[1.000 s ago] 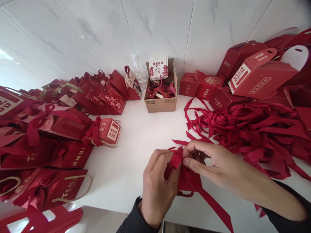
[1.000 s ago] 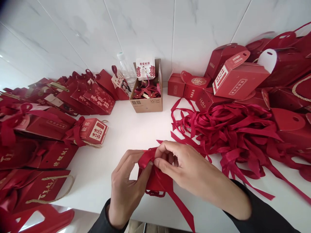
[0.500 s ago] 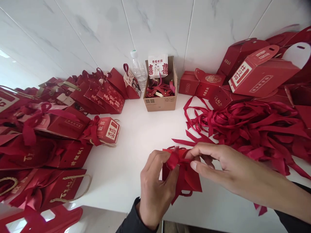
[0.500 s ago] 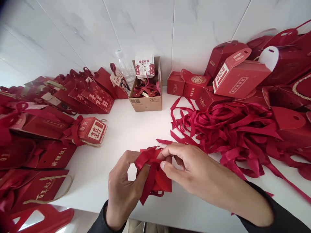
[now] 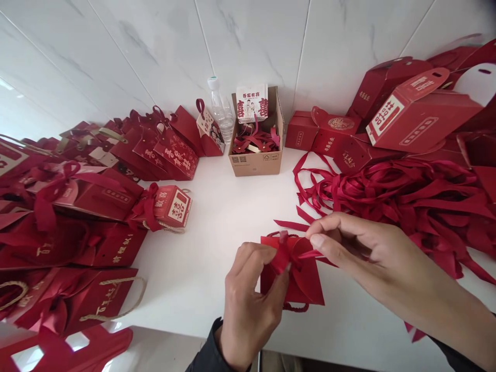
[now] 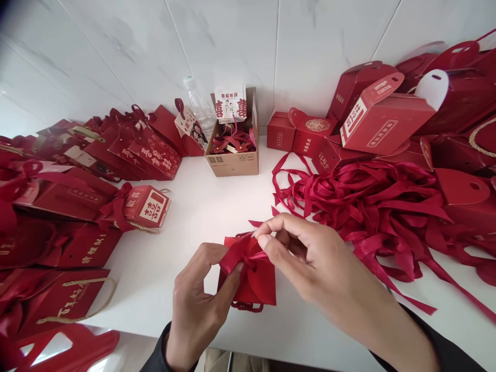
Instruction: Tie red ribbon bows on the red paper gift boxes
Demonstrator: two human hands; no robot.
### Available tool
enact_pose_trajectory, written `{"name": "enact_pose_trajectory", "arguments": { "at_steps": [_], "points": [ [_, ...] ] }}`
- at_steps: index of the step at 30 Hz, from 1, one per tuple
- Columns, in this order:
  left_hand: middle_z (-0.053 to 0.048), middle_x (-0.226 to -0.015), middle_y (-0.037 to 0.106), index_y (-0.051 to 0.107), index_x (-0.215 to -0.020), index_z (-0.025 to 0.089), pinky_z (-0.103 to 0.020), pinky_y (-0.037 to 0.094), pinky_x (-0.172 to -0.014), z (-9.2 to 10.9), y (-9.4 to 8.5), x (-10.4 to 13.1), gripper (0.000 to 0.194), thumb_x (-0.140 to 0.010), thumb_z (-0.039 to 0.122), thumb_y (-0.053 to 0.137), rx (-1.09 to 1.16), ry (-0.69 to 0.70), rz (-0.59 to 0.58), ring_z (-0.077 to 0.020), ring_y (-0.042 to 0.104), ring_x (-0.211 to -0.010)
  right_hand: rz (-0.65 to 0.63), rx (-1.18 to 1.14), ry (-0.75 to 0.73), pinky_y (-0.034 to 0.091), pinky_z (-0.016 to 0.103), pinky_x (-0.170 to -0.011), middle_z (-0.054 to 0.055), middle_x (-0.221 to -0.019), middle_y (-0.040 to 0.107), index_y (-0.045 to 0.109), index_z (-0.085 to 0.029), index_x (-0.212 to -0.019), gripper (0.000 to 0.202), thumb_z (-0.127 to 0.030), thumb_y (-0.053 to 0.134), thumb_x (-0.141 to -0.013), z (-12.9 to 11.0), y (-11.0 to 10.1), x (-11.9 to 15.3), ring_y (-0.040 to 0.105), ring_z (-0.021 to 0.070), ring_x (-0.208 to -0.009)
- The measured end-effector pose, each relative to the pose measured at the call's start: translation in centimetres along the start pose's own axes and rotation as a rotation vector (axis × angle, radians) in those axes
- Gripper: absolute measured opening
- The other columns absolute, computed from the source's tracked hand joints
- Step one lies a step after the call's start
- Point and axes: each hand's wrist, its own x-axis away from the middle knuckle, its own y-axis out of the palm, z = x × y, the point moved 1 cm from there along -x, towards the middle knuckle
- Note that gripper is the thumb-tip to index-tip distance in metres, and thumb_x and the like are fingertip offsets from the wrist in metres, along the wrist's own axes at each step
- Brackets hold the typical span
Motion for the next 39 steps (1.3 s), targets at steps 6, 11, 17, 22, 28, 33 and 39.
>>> {"name": "enact_pose_trajectory", "arguments": {
  "at_steps": [6,11,17,22,28,33,39],
  "points": [
    [0.001,-0.08,0.067,0.072,-0.092,0.024,-0.026,0.045,-0.065,0.0,-1.3,1.0,0.022,-0.107,0.027,0.057,0.067,-0.195,0.028,-0.0148,0.059,-0.071,0.032,0.308,-0.055,0.047,0.028,-0.04,-0.005,-0.055,0.063,0.076,-0.033,-0.096,0.02,-0.051,0.069,-0.091,1.0,-0.8,1.2,0.052,0.0143,-0.039],
    [0.0,-0.066,0.054,0.064,-0.07,0.022,-0.028,0.041,-0.059,-1.1,-1.6,2.5,0.048,-0.104,0.055,0.056,0.27,-0.557,0.176,-0.0163,0.048,-0.063,0.01,0.374,-0.009,0.04,0.028,-0.033,-0.006,-0.047,0.054,0.068,-0.03,-0.075,0.029,-0.05,0.065,-0.095,2.0,-1.1,1.4,0.044,0.0133,-0.033],
    [-0.003,-0.068,0.062,0.068,-0.071,0.02,-0.03,0.051,-0.07,-2.2,-1.1,2.8,0.045,-0.093,0.06,0.068,0.814,-0.87,0.266,-0.0193,0.056,-0.07,-0.007,0.384,-0.021,0.041,0.029,-0.04,-0.003,-0.057,0.06,0.067,-0.029,-0.071,0.042,-0.06,0.06,-0.098,2.9,-1.5,2.0,0.055,0.0161,-0.047],
    [-0.011,-0.111,0.076,0.081,-0.107,0.023,-0.036,0.057,-0.084,-2.3,-1.5,3.2,0.049,-0.102,0.062,0.052,0.704,-0.781,0.248,-0.0262,0.067,-0.102,-0.014,0.319,-0.041,0.056,0.031,-0.053,-0.001,-0.081,0.074,0.073,-0.032,-0.087,0.031,-0.055,0.058,-0.102,3.9,-1.3,2.3,0.069,0.019,-0.063],
    [-0.008,-0.153,0.058,0.069,-0.139,0.039,-0.045,0.056,-0.102,-0.4,0.1,4.4,0.039,-0.104,0.054,0.057,0.209,-0.577,0.116,-0.0335,0.051,-0.144,0.115,0.376,-0.068,0.064,0.037,-0.071,0.003,-0.123,0.071,0.066,-0.038,-0.127,0.031,-0.055,0.059,-0.102,4.4,0.3,2.4,0.075,0.0252,-0.097],
    [-0.007,-0.133,0.065,0.072,-0.127,0.038,-0.039,0.058,-0.095,-0.1,0.1,3.7,0.025,-0.104,0.035,0.062,0.059,-0.382,0.117,-0.0266,0.063,-0.124,0.079,0.303,-0.126,0.059,0.036,-0.077,0.003,-0.104,0.07,0.066,-0.03,-0.101,0.017,-0.043,0.055,-0.105,3.5,1.2,2.3,0.072,0.0218,-0.091],
    [-0.004,-0.104,0.069,0.073,-0.099,0.028,-0.03,0.056,-0.081,-0.1,-0.9,2.8,0.007,-0.098,0.024,0.067,0.001,-0.292,0.054,-0.0205,0.068,-0.096,0.046,0.235,-0.037,0.055,0.032,-0.068,0.0,-0.095,0.072,0.063,-0.03,-0.097,0.024,-0.049,0.052,-0.107,3.1,1.1,2.7,0.07,0.0201,-0.085]
  ]
}}
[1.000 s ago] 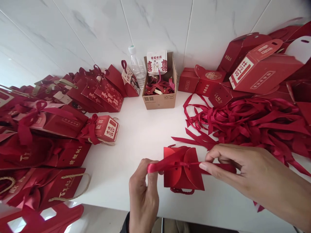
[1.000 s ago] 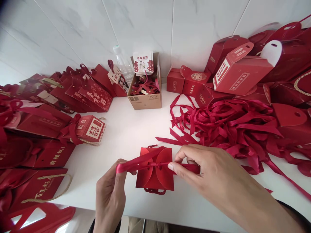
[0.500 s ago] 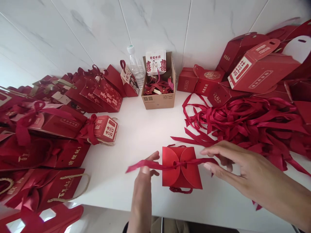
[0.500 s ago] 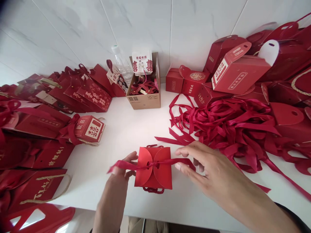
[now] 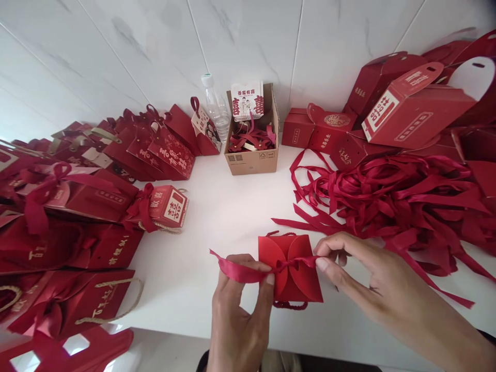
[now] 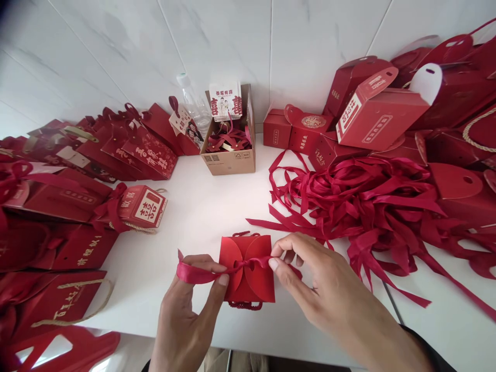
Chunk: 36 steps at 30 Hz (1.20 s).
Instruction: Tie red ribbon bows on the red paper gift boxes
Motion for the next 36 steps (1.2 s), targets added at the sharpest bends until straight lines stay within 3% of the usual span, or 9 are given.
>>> {"name": "enact_pose_trajectory", "arguments": {
  "at_steps": [3,7,14,20,23,29,31,33,36],
  "points": [
    [-0.001,-0.095,0.069,0.072,-0.092,0.027,-0.028,0.052,-0.078,1.0,0.4,-0.1,0.01,-0.1,0.031,0.066,0.078,-0.095,0.039,-0.0184,0.064,-0.088,-0.02,-0.037,0.043,0.056,0.03,-0.07,-0.001,-0.097,0.075,0.065,-0.032,-0.104,0.024,-0.054,0.056,-0.104,0.1,0.3,-0.1,0.072,0.0198,-0.088],
    [0.0,-0.084,0.066,0.068,-0.086,0.025,-0.028,0.047,-0.074,2.0,0.8,-0.4,0.018,-0.1,0.036,0.064,0.115,-0.115,0.062,-0.018,0.056,-0.08,0.002,-0.06,0.038,0.056,0.026,-0.068,-0.003,-0.094,0.078,0.069,-0.034,-0.103,0.021,-0.052,0.06,-0.101,0.2,0.7,-0.6,0.074,0.0177,-0.084],
    [-0.001,-0.08,0.062,0.06,-0.079,0.024,-0.029,0.04,-0.064,1.5,0.6,-0.2,0.024,-0.099,0.037,0.061,0.066,-0.285,0.143,-0.0185,0.052,-0.076,0.011,-0.033,0.061,0.055,0.028,-0.061,-0.003,-0.091,0.079,0.072,-0.034,-0.098,0.026,-0.056,0.057,-0.1,0.8,0.0,-0.5,0.072,0.0178,-0.074],
    [-0.005,-0.095,0.072,0.074,-0.1,0.025,-0.033,0.049,-0.079,1.0,0.1,-0.4,0.027,-0.098,0.051,0.065,0.169,-0.303,0.054,-0.0219,0.059,-0.087,-0.026,0.038,0.025,0.047,0.028,-0.048,-0.003,-0.089,0.077,0.068,-0.033,-0.098,0.025,-0.055,0.057,-0.1,1.1,0.0,-0.6,0.065,0.0144,-0.055],
    [-0.007,-0.102,0.074,0.075,-0.114,0.025,-0.033,0.054,-0.081,0.7,-0.4,-0.7,0.036,-0.098,0.056,0.065,0.275,-0.376,-0.031,-0.0217,0.062,-0.088,-0.026,0.053,-0.027,0.045,0.027,-0.046,-0.002,-0.088,0.076,0.066,-0.031,-0.093,0.022,-0.051,0.059,-0.1,1.0,0.0,-0.6,0.066,0.0156,-0.06],
    [-0.008,-0.09,0.074,0.076,-0.099,0.02,-0.033,0.057,-0.078,0.2,-1.0,-1.0,0.04,-0.097,0.059,0.066,0.282,-0.425,-0.058,-0.0223,0.066,-0.084,0.003,0.026,-0.013,0.045,0.025,-0.045,-0.004,-0.075,0.068,0.065,-0.032,-0.093,0.028,-0.056,0.054,-0.103,0.5,-0.6,-0.2,0.058,0.0145,-0.054],
    [-0.008,-0.1,0.074,0.075,-0.104,0.022,-0.037,0.057,-0.082,0.4,-0.7,-0.9,0.033,-0.099,0.054,0.066,0.185,-0.352,-0.038,-0.0248,0.067,-0.092,0.005,0.011,0.007,0.043,0.025,-0.043,-0.003,-0.075,0.069,0.067,-0.032,-0.095,0.029,-0.058,0.054,-0.102,0.2,-0.7,-0.2,0.057,0.0142,-0.052],
    [-0.009,-0.12,0.071,0.069,-0.122,0.027,-0.04,0.054,-0.093,0.8,-0.2,-0.9,0.028,-0.098,0.041,0.069,0.033,-0.149,-0.047,-0.0278,0.064,-0.11,0.009,0.003,0.018,0.044,0.025,-0.043,-0.003,-0.081,0.072,0.068,-0.033,-0.098,0.03,-0.059,0.054,-0.102,-0.1,-0.7,-0.3,0.061,0.0149,-0.056],
    [-0.008,-0.132,0.065,0.052,-0.144,0.031,-0.043,0.052,-0.101,1.1,1.0,-1.0,0.054,-0.094,0.024,0.071,-0.138,0.132,-0.135,-0.0284,0.058,-0.122,0.015,-0.012,0.023,0.045,0.025,-0.045,0.0,-0.095,0.076,0.068,-0.034,-0.103,0.03,-0.059,0.052,-0.102,-0.3,-0.4,-0.3,0.07,0.0185,-0.071]
  ]
}}
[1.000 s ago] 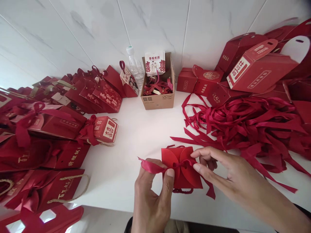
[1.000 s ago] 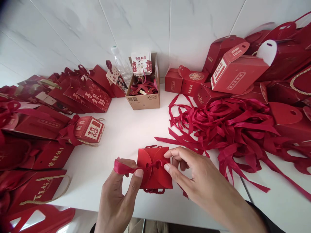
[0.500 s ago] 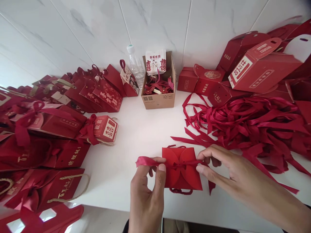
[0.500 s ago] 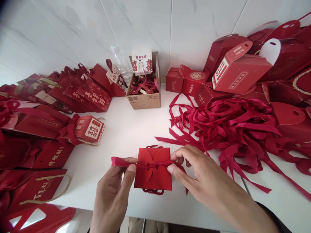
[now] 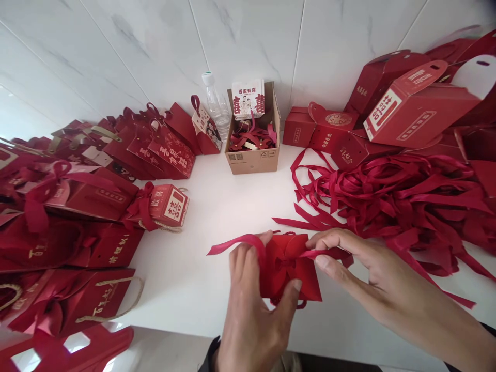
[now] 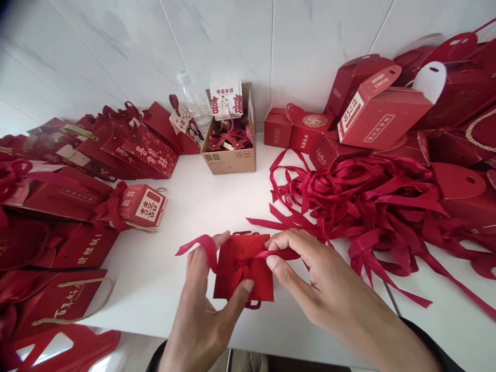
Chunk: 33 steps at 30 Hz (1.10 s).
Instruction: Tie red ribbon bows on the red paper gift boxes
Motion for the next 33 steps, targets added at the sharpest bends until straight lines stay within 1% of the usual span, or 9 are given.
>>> {"name": "enact_pose_trajectory", "arguments": {
  "at_steps": [3,5,7,10,14,18,22,28,33],
  "points": [
    [-0.007,-0.124,0.064,0.051,-0.139,0.03,-0.042,0.053,-0.097,-0.1,0.8,-0.4,0.048,-0.096,0.017,0.066,-0.026,0.016,-0.026,-0.0271,0.056,-0.115,0.001,-0.006,0.015,0.04,0.025,-0.04,0.002,-0.097,0.077,0.067,-0.033,-0.103,0.032,-0.059,0.049,-0.103,0.1,0.3,0.2,0.073,0.022,-0.078],
    [-0.007,-0.123,0.063,0.053,-0.136,0.029,-0.042,0.053,-0.095,-0.3,1.0,-0.5,0.044,-0.096,0.015,0.064,-0.016,-0.012,-0.019,-0.0272,0.055,-0.114,0.016,-0.013,0.028,0.047,0.026,-0.045,0.003,-0.102,0.077,0.067,-0.033,-0.104,0.034,-0.06,0.047,-0.103,0.3,0.4,0.3,0.074,0.0233,-0.084],
    [-0.007,-0.124,0.062,0.052,-0.135,0.029,-0.044,0.052,-0.096,-0.5,1.0,-0.6,0.045,-0.095,0.014,0.065,-0.009,-0.016,-0.015,-0.0275,0.054,-0.115,0.052,-0.015,0.044,0.057,0.03,-0.057,0.003,-0.113,0.077,0.067,-0.033,-0.107,0.035,-0.062,0.047,-0.103,0.5,0.6,0.4,0.075,0.025,-0.096],
    [-0.006,-0.124,0.061,0.053,-0.134,0.031,-0.045,0.05,-0.098,-0.6,0.9,-0.4,0.047,-0.093,0.012,0.067,-0.006,-0.011,-0.007,-0.0276,0.053,-0.117,0.097,-0.007,0.08,0.06,0.033,-0.065,0.003,-0.125,0.076,0.067,-0.034,-0.109,0.036,-0.063,0.046,-0.103,0.9,1.0,0.4,0.074,0.0274,-0.108],
    [-0.006,-0.13,0.056,0.061,-0.129,0.035,-0.045,0.05,-0.097,-0.4,1.1,-0.3,0.038,-0.096,0.015,0.065,-0.004,0.022,0.006,-0.0274,0.053,-0.118,0.105,-0.009,0.12,0.06,0.034,-0.064,0.004,-0.128,0.077,0.067,-0.033,-0.108,0.039,-0.064,0.045,-0.102,0.9,1.3,0.5,0.075,0.0276,-0.105],
    [-0.007,-0.122,0.057,0.068,-0.103,0.028,-0.044,0.05,-0.09,0.1,1.5,-0.7,0.015,-0.099,0.016,0.06,-0.001,-0.014,0.047,-0.0262,0.056,-0.108,0.094,-0.013,0.095,0.061,0.033,-0.063,0.004,-0.127,0.077,0.069,-0.033,-0.11,0.038,-0.065,0.048,-0.101,0.6,1.3,0.4,0.076,0.0279,-0.102],
    [-0.007,-0.114,0.057,0.063,-0.089,0.023,-0.044,0.051,-0.088,0.2,1.7,-1.0,0.014,-0.092,0.01,0.061,-0.018,-0.047,0.058,-0.0252,0.056,-0.1,0.105,-0.051,0.103,0.059,0.034,-0.059,0.007,-0.118,0.079,0.069,-0.031,-0.106,0.036,-0.061,0.05,-0.101,0.8,1.2,0.6,0.076,0.0302,-0.099],
    [-0.006,-0.113,0.058,0.061,-0.095,0.025,-0.043,0.052,-0.089,-0.1,1.2,-1.0,0.009,-0.095,0.016,0.062,-0.022,-0.032,0.061,-0.0259,0.056,-0.105,0.156,-0.162,0.104,0.059,0.038,-0.064,0.005,-0.084,0.076,0.069,-0.031,-0.098,0.03,-0.054,0.051,-0.102,1.5,1.3,0.4,0.074,0.0294,-0.082],
    [-0.006,-0.12,0.059,0.065,-0.106,0.027,-0.043,0.052,-0.096,-0.4,1.1,-0.3,0.013,-0.097,0.018,0.064,0.042,-0.017,0.055,-0.0259,0.057,-0.115,0.102,-0.216,0.083,0.058,0.037,-0.064,0.005,-0.085,0.077,0.069,-0.029,-0.093,0.033,-0.055,0.051,-0.103,1.7,0.8,-0.1,0.075,0.0296,-0.083]
  ]
}}
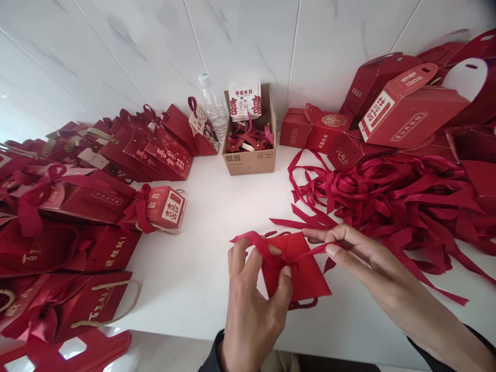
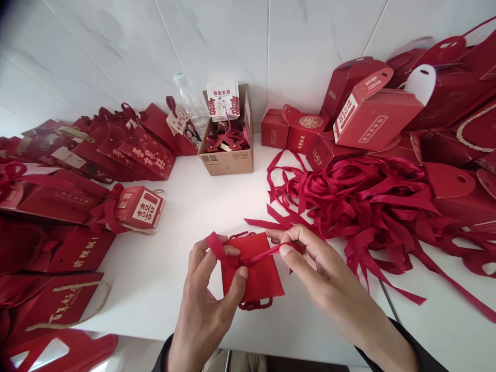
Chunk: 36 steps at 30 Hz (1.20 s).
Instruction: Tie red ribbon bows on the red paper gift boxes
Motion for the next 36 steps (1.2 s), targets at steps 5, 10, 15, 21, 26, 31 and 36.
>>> {"name": "enact_pose_trajectory", "arguments": {
  "at_steps": [5,10,15,21,26,31,36],
  "points": [
    [-0.003,-0.123,0.067,0.07,-0.116,0.033,-0.037,0.05,-0.1,0.4,-1.5,-1.2,0.016,-0.106,0.03,0.058,0.259,-0.084,-0.054,-0.0237,0.059,-0.121,-0.001,0.145,-0.092,0.056,0.034,-0.064,0.004,-0.095,0.076,0.071,-0.03,-0.099,0.029,-0.053,0.054,-0.103,-0.3,-1.0,-1.0,0.071,0.025,-0.079],
    [-0.003,-0.098,0.071,0.069,-0.096,0.024,-0.033,0.048,-0.089,1.8,-2.7,-5.3,0.02,-0.106,0.038,0.06,0.402,-0.095,-0.07,-0.0215,0.064,-0.099,0.316,0.59,-0.646,0.047,0.046,-0.083,0.007,-0.09,0.064,0.077,-0.028,-0.095,0.02,-0.029,0.059,-0.103,-3.5,-1.1,-2.8,0.059,0.0274,-0.085],
    [-0.003,-0.1,0.074,0.072,-0.107,0.024,-0.033,0.049,-0.091,2.1,-1.8,-7.9,0.015,-0.104,0.034,0.062,0.473,-0.017,-0.074,-0.0211,0.064,-0.097,0.369,0.641,-0.874,0.045,0.044,-0.094,0.003,-0.088,0.075,0.075,-0.021,-0.105,0.023,-0.005,0.058,-0.101,-5.6,0.8,-4.0,0.064,0.0226,-0.085],
    [-0.004,-0.107,0.076,0.069,-0.129,0.027,-0.034,0.05,-0.094,1.5,-1.4,-8.0,0.029,-0.103,0.035,0.06,0.509,-0.056,-0.048,-0.0204,0.066,-0.096,0.439,0.551,-0.899,0.034,0.049,-0.12,0.004,-0.12,0.079,0.069,-0.022,-0.119,0.029,-0.003,0.056,-0.103,-4.0,1.9,-4.0,0.068,0.0233,-0.115],
    [-0.01,-0.112,0.076,0.072,-0.123,0.024,-0.04,0.051,-0.093,1.0,-1.2,-6.0,0.034,-0.103,0.047,0.058,0.329,-0.138,-0.089,-0.0258,0.066,-0.101,0.187,0.366,-0.563,0.054,0.051,-0.105,0.006,-0.121,0.078,0.065,-0.028,-0.128,0.024,-0.028,0.055,-0.106,-2.9,1.2,-4.0,0.072,0.0278,-0.118],
    [-0.01,-0.111,0.075,0.078,-0.098,0.024,-0.039,0.052,-0.093,0.4,-0.5,-3.2,0.029,-0.101,0.047,0.061,0.299,-0.12,-0.12,-0.0269,0.066,-0.105,0.028,0.312,-0.355,0.064,0.037,-0.081,0.004,-0.105,0.081,0.067,-0.028,-0.105,0.014,-0.033,0.054,-0.106,-1.7,0.6,-3.5,0.079,0.0234,-0.096],
    [-0.006,-0.093,0.076,0.079,-0.095,0.024,-0.031,0.052,-0.074,0.0,-1.7,-1.6,0.035,-0.103,0.051,0.059,0.322,-0.229,-0.054,-0.0221,0.067,-0.084,-0.065,0.269,-0.236,0.062,0.031,-0.072,0.003,-0.102,0.08,0.068,-0.028,-0.111,0.02,-0.04,0.053,-0.106,-1.4,0.3,-2.2,0.078,0.0204,-0.088]
  ]
}}
